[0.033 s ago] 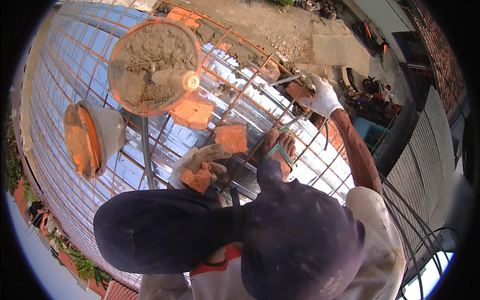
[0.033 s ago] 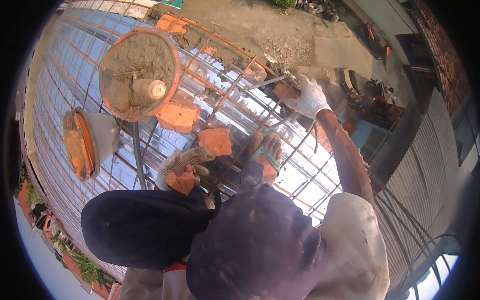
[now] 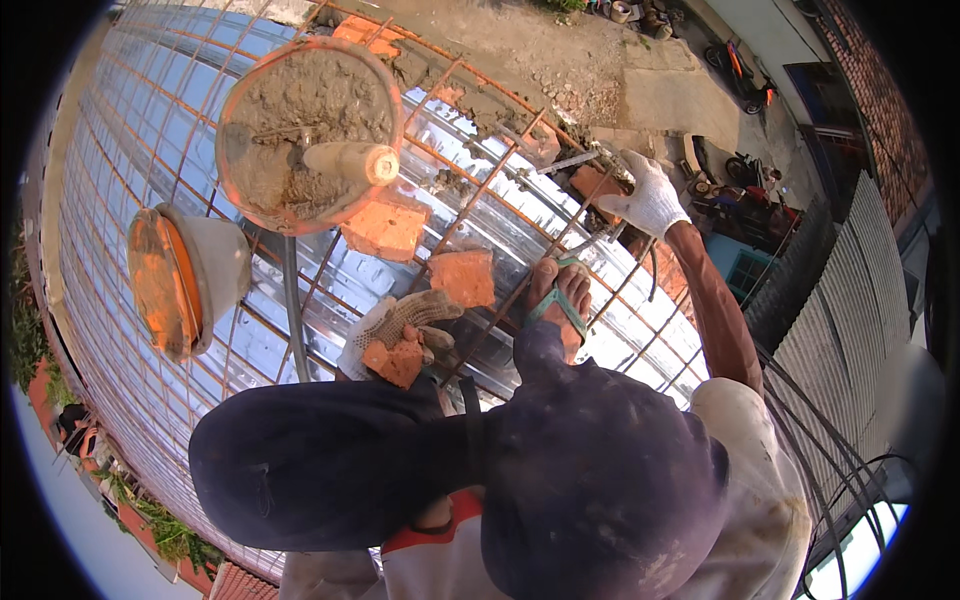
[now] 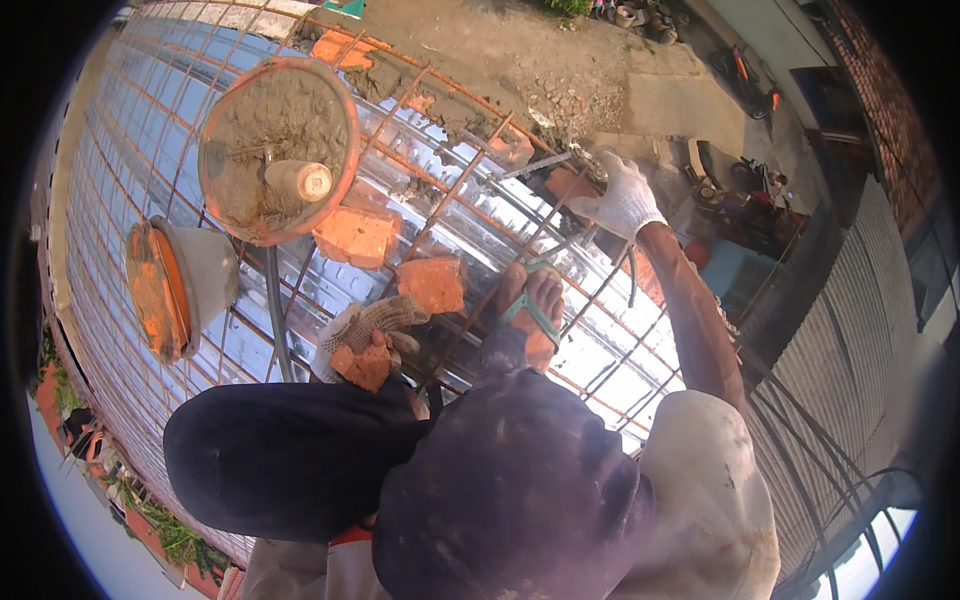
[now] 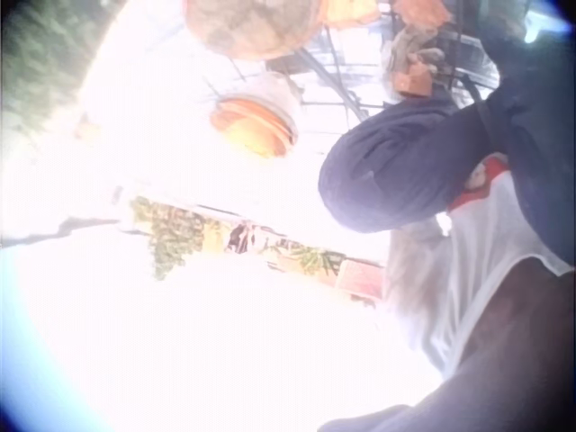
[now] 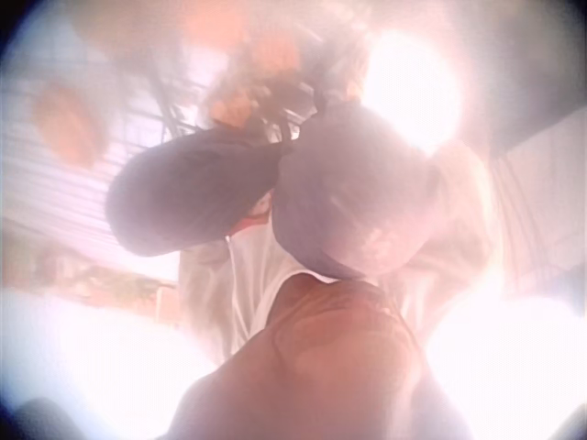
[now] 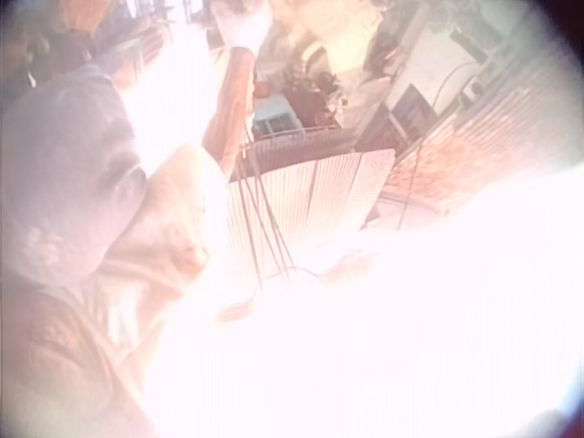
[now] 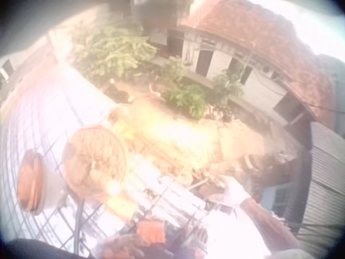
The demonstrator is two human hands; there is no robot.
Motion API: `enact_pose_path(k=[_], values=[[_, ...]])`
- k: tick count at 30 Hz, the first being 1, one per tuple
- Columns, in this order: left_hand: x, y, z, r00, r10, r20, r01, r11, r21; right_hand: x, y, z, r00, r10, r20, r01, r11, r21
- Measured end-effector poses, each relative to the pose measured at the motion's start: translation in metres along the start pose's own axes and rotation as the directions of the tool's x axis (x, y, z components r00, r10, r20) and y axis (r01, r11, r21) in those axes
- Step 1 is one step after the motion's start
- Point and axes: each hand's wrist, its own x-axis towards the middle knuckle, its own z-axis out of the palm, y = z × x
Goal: The person scoops mortar from a bucket with a trowel, spreads the mortar onto a wire mesh and brick foundation, and then positions and embeds bricks into the mortar to build a ledge.
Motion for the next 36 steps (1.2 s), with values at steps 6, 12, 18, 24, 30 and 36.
enact_pose_path(k=[6, 12, 18, 24, 30, 36], values=[[0.005, 0.003, 0.005, 1.0, -0.021, -0.012, 0.021, 1.0, 0.007, -0.028, 0.068, 0.018, 0.952, 0.283, -0.12, -0.177, 0.823, 0.539], [0.011, 0.004, 0.017, 1.0, -0.029, -0.007, 0.029, 0.999, 0.021, 0.003, 0.008, -0.011, 0.995, -0.076, 0.068, 0.081, 0.994, -0.072], [0.009, -0.003, 0.005, 1.0, -0.016, 0.021, 0.016, 1.0, -0.001, 0.035, -0.001, 0.008, 0.975, -0.07, 0.209, 0.122, 0.961, -0.247], [0.005, -0.004, 0.002, 1.0, -0.004, 0.026, 0.004, 1.0, 0.0, 0.024, 0.003, 0.002, 0.99, -0.094, 0.102, 0.077, 0.985, 0.158], [-0.001, 0.002, 0.01, 1.0, 0.023, -0.015, -0.022, 0.998, 0.059, 0.027, -0.012, 0.011, 0.988, -0.053, 0.142, 0.07, 0.991, -0.118], [0.002, 0.005, -0.009, 0.998, -0.017, 0.068, 0.016, 1.0, 0.004, 0.046, 0.012, 0.006, 0.943, -0.166, 0.287, 0.144, 0.985, 0.098]])
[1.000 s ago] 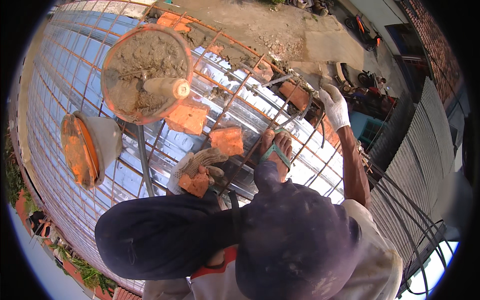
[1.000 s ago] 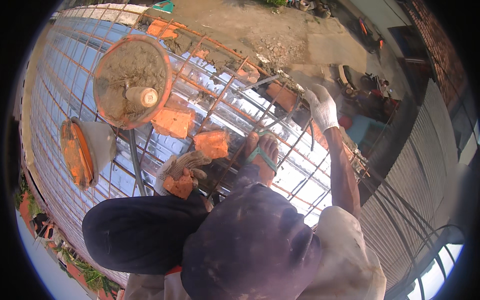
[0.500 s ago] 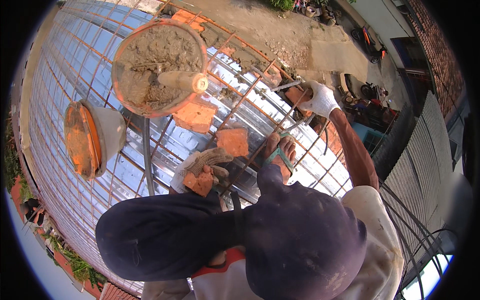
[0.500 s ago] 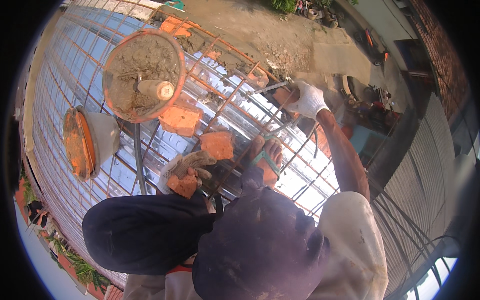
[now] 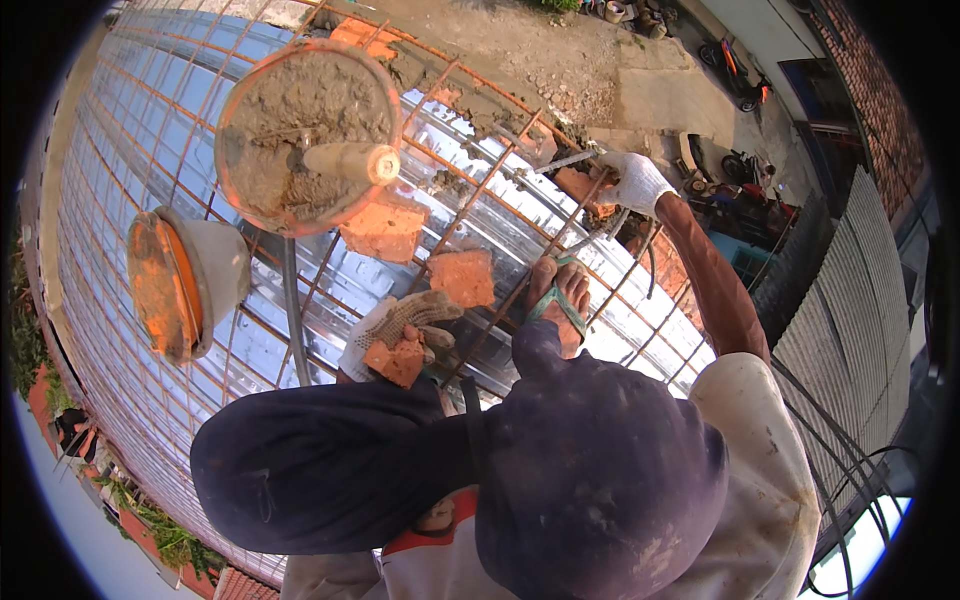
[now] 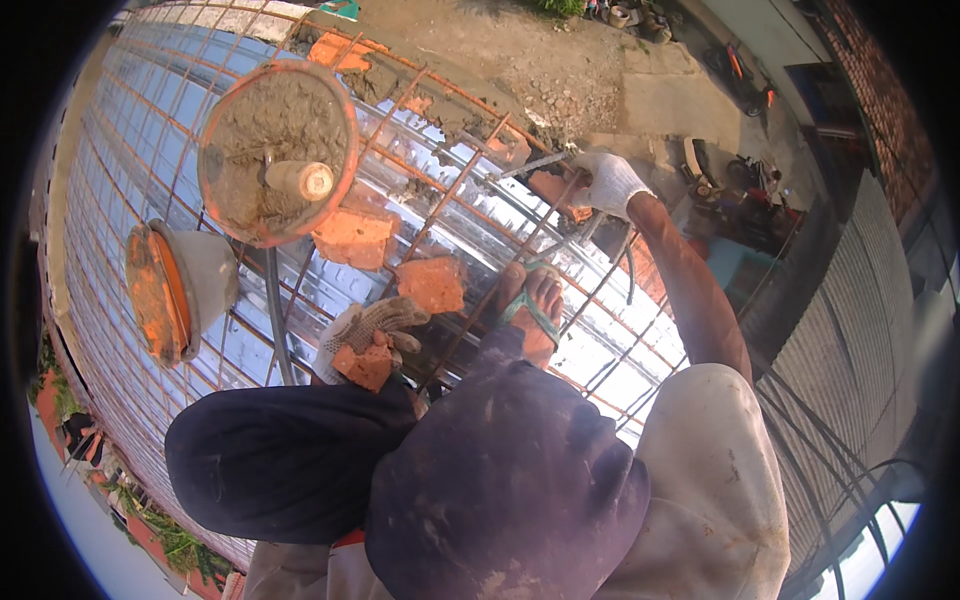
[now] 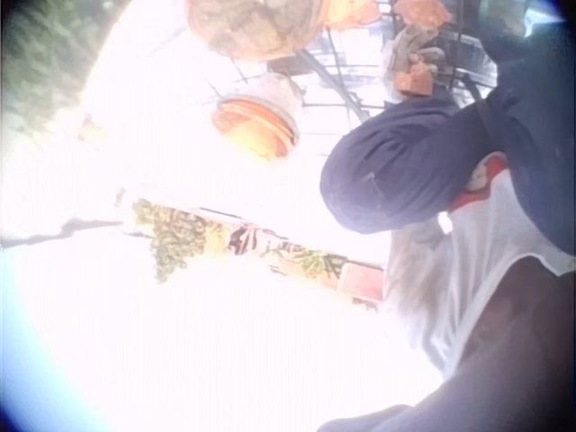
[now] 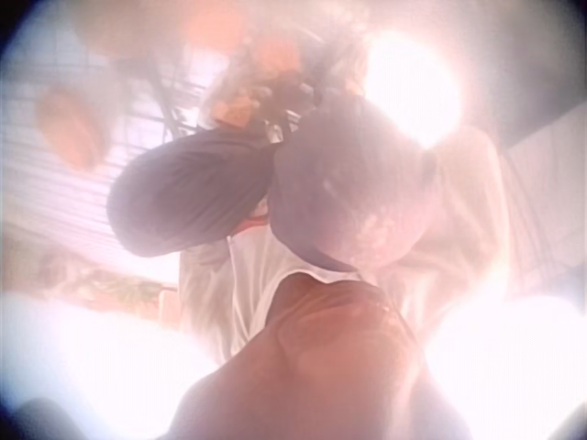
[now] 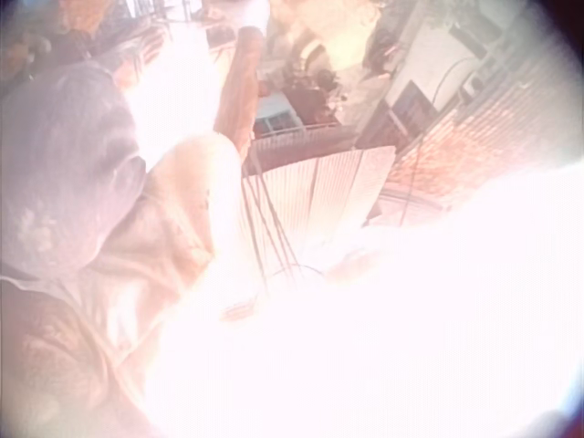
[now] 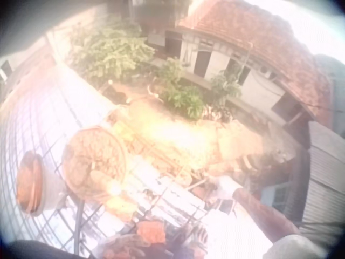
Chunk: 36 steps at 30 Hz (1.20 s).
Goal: The person scoops mortar from a bucket with a trowel, spreads the mortar onto a wire mesh and brick foundation, and then positions and embeds bricks into the mortar to build a ledge.
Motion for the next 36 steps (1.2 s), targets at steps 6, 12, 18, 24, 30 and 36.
enact_pose_path(k=[6, 12, 18, 24, 30, 36], values=[[-0.004, 0.002, 0.01, 0.997, -0.018, -0.072, 0.015, 0.999, -0.034, 0.002, 0.009, 0.014, 0.998, 0.035, -0.058, -0.041, 0.994, -0.106], [0.002, 0.003, 0.025, 0.995, -0.006, -0.097, 0.012, 0.998, 0.062, 0.003, -0.001, 0.007, 0.997, 0.068, -0.043, -0.073, 0.991, -0.111], [0.003, 0.001, 0.002, 0.996, -0.005, -0.086, 0.007, 1.0, 0.022, 0.005, 0.0, 0.019, 0.991, 0.095, -0.09, -0.107, 0.984, -0.14], [0.001, 0.001, 0.02, 0.999, -0.052, 0.013, 0.052, 0.999, -0.015, 0.007, 0.005, 0.018, 0.99, 0.132, -0.047, -0.136, 0.986, -0.101], [0.007, 0.014, 0.051, 1.0, -0.02, 0.005, 0.02, 0.998, 0.06, 0.006, 0.007, 0.019, 0.993, 0.087, -0.078, -0.104, 0.959, -0.262], [0.02, 0.045, 0.009, 0.996, 0.048, -0.077, -0.05, 0.999, -0.017, -0.038, -0.028, 0.011, 0.832, -0.04, -0.554, -0.005, 0.997, -0.079]])
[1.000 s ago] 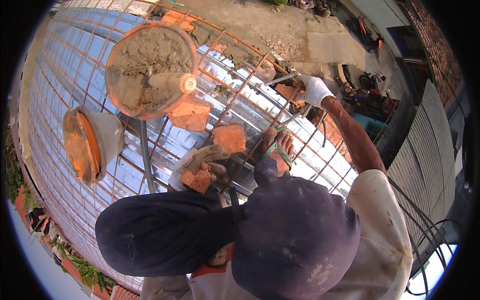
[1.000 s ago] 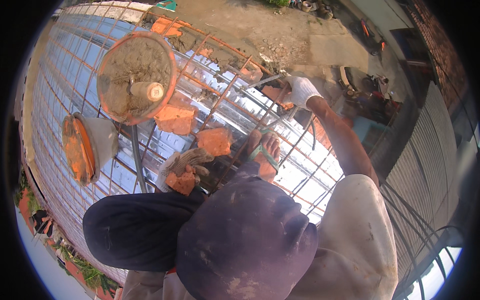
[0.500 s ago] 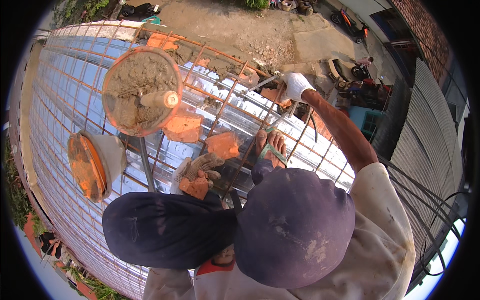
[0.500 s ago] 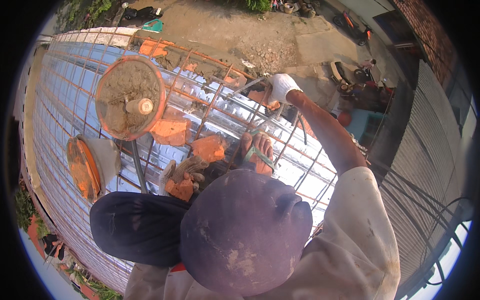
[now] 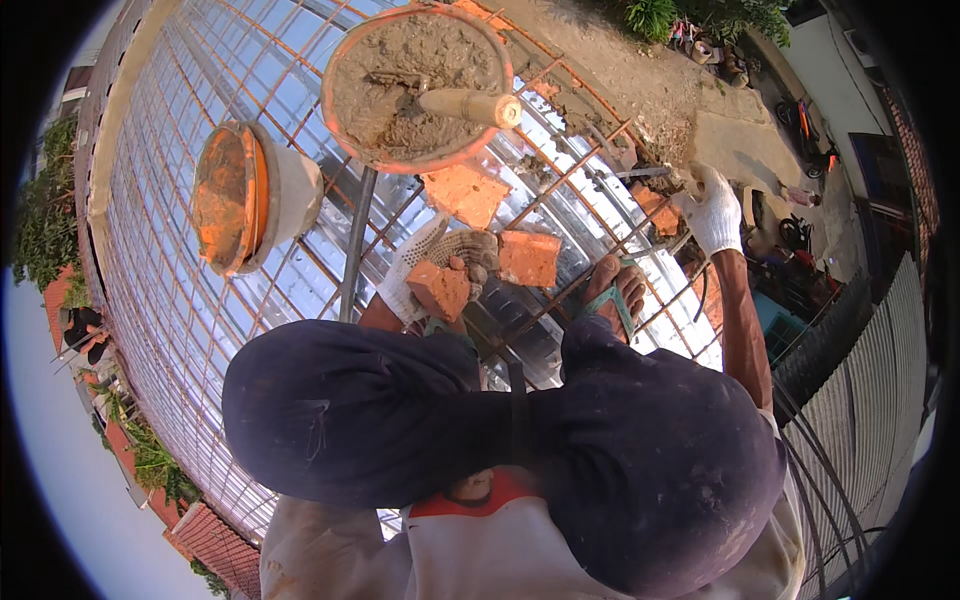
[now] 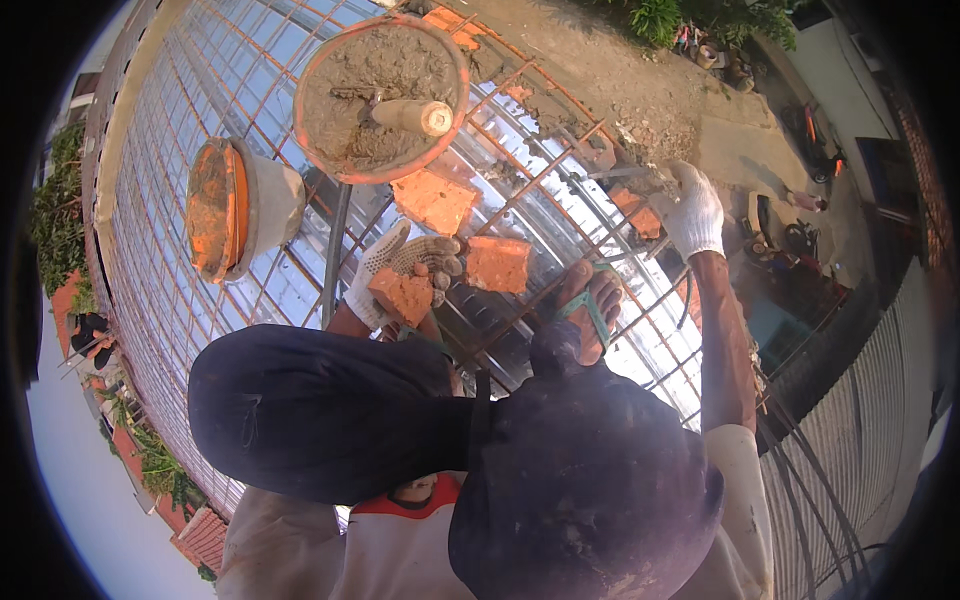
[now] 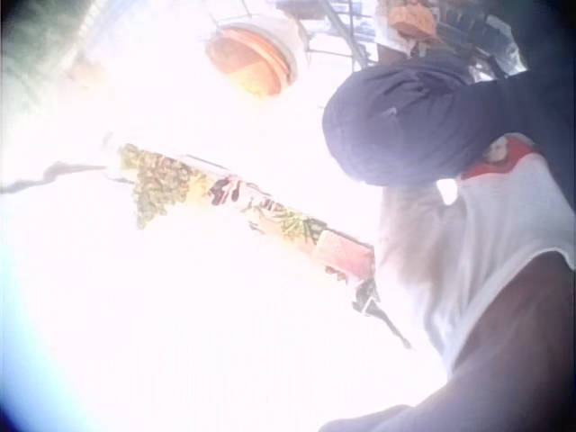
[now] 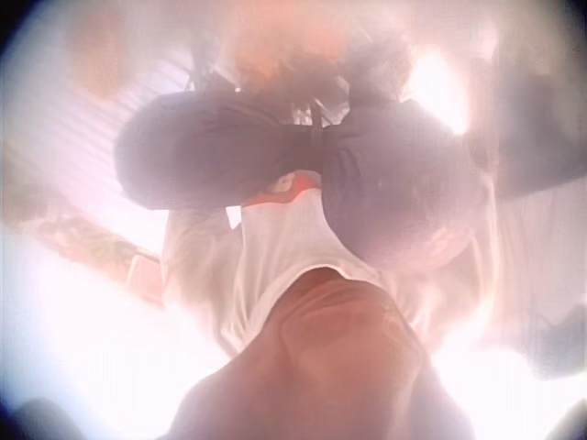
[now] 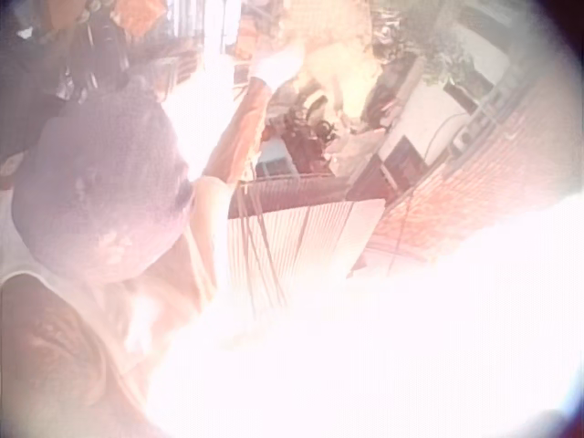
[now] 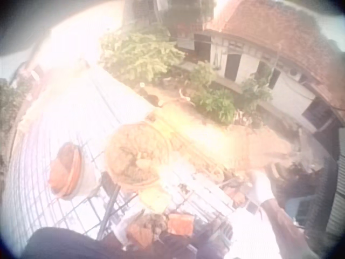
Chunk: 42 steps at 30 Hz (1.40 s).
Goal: The person scoops mortar from a bucket with a trowel, spreads the mortar onto a wire mesh and brick foundation, and then positions and embeds bricks into the mortar to build a ledge.
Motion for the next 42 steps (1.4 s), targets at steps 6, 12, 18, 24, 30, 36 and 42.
enact_pose_path(k=[6, 12, 18, 24, 30, 36, 42], values=[[-0.012, -0.008, 0.008, 0.976, 0.207, -0.073, -0.205, 0.978, 0.028, -0.059, -0.147, 0.0, 0.951, -0.101, 0.292, -0.126, 0.736, 0.665], [-0.01, -0.009, 0.016, 0.956, 0.292, -0.003, -0.29, 0.95, -0.118, -0.077, -0.258, 0.047, 0.788, -0.437, 0.435, 0.049, 0.747, 0.663], [-0.034, -0.023, 0.019, 0.924, 0.383, 0.025, -0.367, 0.864, 0.344, -0.066, -0.247, 0.082, 0.76, -0.28, 0.587, -0.279, 0.676, 0.683], [-0.064, -0.014, 0.012, 0.963, 0.244, -0.115, -0.159, 0.857, 0.491, -0.081, -0.246, 0.094, 0.798, -0.359, 0.484, -0.194, 0.608, 0.77], [-0.069, 0.001, 0.035, 0.969, 0.204, -0.142, -0.075, 0.782, 0.619, -0.068, -0.252, 0.055, 0.685, -0.457, 0.567, -0.103, 0.711, 0.696], [-0.071, 0.022, 0.063, 0.97, 0.171, -0.173, 0.029, 0.624, 0.781, -0.059, -0.241, 0.043, 0.622, -0.507, 0.597, -0.185, 0.646, 0.741], [-0.07, 0.015, 0.077, 0.975, 0.152, -0.16, -0.029, 0.807, 0.59, -0.06, -0.218, 0.04, 0.731, -0.505, 0.459, -0.113, 0.574, 0.811]])
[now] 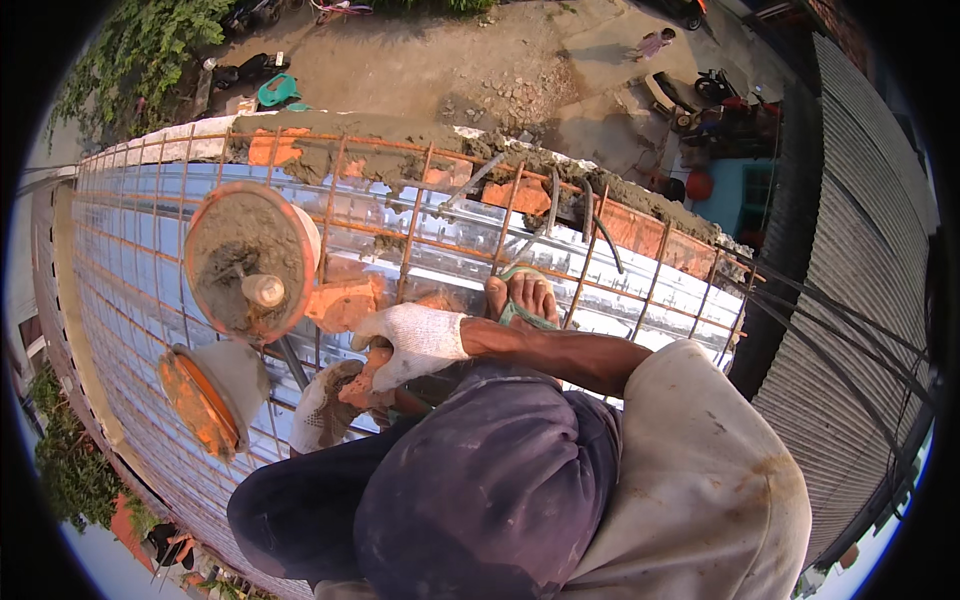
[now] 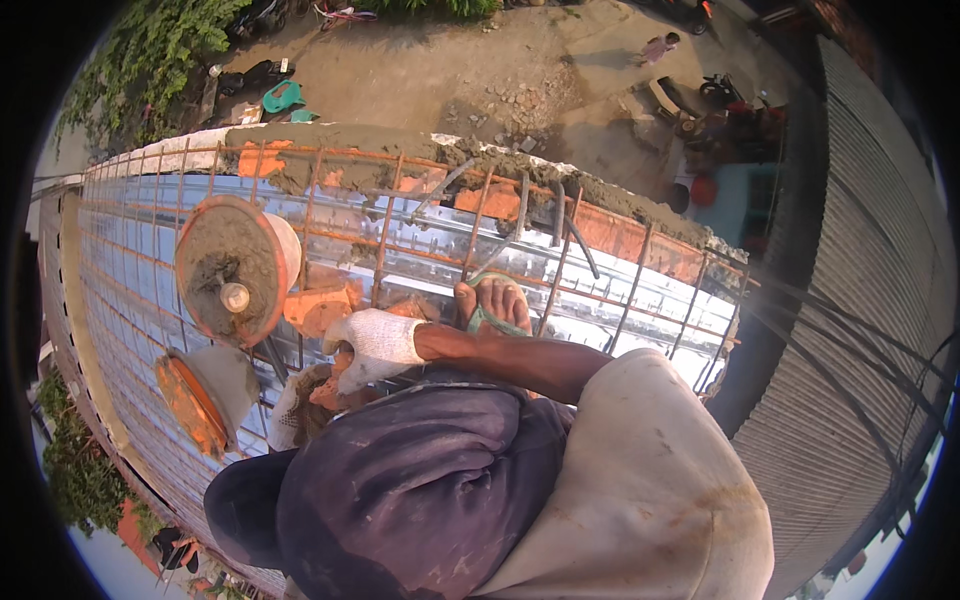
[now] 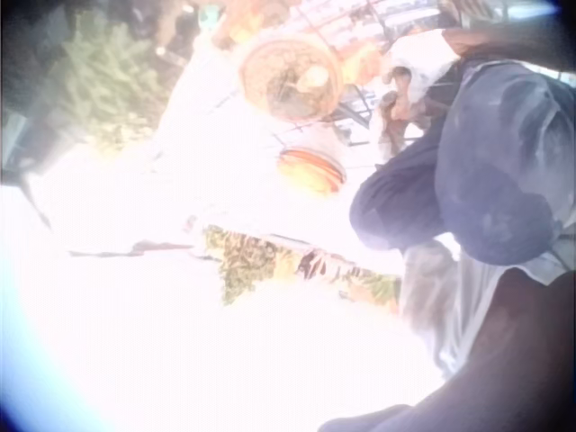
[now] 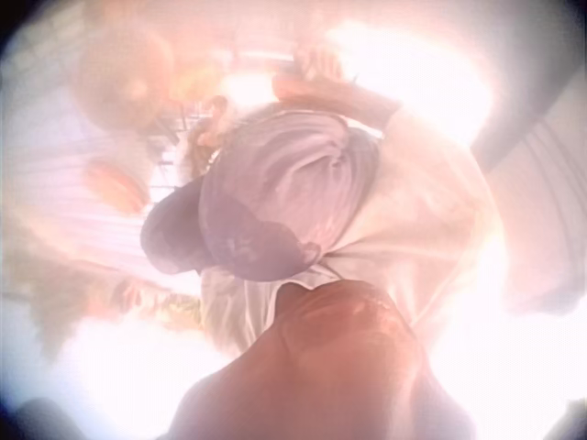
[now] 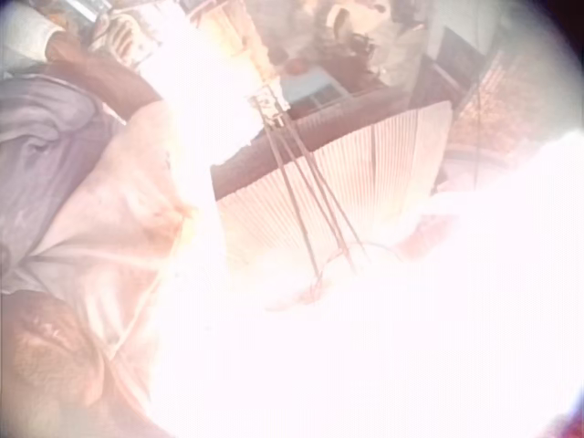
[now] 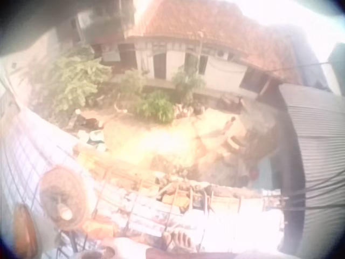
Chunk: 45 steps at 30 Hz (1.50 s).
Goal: The person scoops mortar from a bucket with a trowel, spreads the mortar onto a wire mesh and brick foundation, and then positions and embeds bricks into the mortar to build a ledge.
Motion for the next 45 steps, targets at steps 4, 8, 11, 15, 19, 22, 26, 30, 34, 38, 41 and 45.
enact_pose_path(k=[4, 8, 11, 15, 19, 22, 26, 30, 34, 38, 41, 45], values=[[0.005, 0.005, 0.012, 0.998, -0.041, 0.046, 0.042, 0.999, -0.018, -0.05, 0.002, -0.054, 0.975, -0.11, -0.191, 0.124, 0.99, 0.062], [0.001, 0.007, 0.016, 0.987, -0.098, 0.124, 0.088, 0.992, 0.085, -0.107, -0.013, -0.145, 0.909, 0.08, -0.41, -0.064, 0.997, 0.053], [0.003, 0.006, 0.016, 0.986, -0.129, 0.104, 0.116, 0.986, 0.121, -0.141, -0.018, -0.219, 0.774, 0.225, -0.592, -0.425, 0.878, -0.222], [0.017, 0.004, 0.016, 0.985, -0.136, 0.109, 0.119, 0.981, 0.15, -0.162, 0.015, -0.299, 0.788, 0.258, -0.559, -0.579, 0.62, -0.53], [0.017, 0.001, 0.009, 0.985, -0.136, 0.109, 0.117, 0.98, 0.162, -0.147, 0.063, -0.339, 0.874, 0.324, -0.361, -0.485, 0.595, -0.641], [0.011, 0.002, 0.014, 0.99, -0.118, 0.071, 0.104, 0.979, 0.178, -0.13, 0.075, -0.34, 0.897, 0.367, -0.247, -0.433, 0.615, -0.659], [0.001, 0.005, 0.023, 0.991, -0.128, 0.034, 0.119, 0.973, 0.197, -0.11, 0.095, -0.343, 0.921, 0.372, -0.117, -0.346, 0.64, -0.686], [0.004, 0.003, 0.024, 0.993, -0.112, 0.033, 0.103, 0.975, 0.196, -0.112, 0.127, -0.349, 0.906, 0.412, -0.096, -0.396, 0.747, -0.534], [0.002, 0.005, 0.025, 0.991, -0.133, 0.021, 0.127, 0.972, 0.197, -0.103, 0.149, -0.347, 0.873, 0.486, -0.027, -0.453, 0.791, -0.411], [0.009, 0.006, 0.028, 0.987, -0.16, 0.011, 0.153, 0.962, 0.227, -0.101, 0.148, -0.351, 0.85, 0.528, -0.001, -0.478, 0.769, -0.426], [0.012, 0.004, 0.024, 0.988, -0.153, 0.029, 0.143, 0.964, 0.225, -0.096, 0.155, -0.351, 0.863, 0.505, 0.014, -0.47, 0.812, -0.346], [0.009, 0.002, 0.027, 0.992, -0.125, -0.014, 0.124, 0.966, 0.228, -0.092, 0.163, -0.352, 0.854, 0.515, 0.073, -0.452, 0.804, -0.386]])
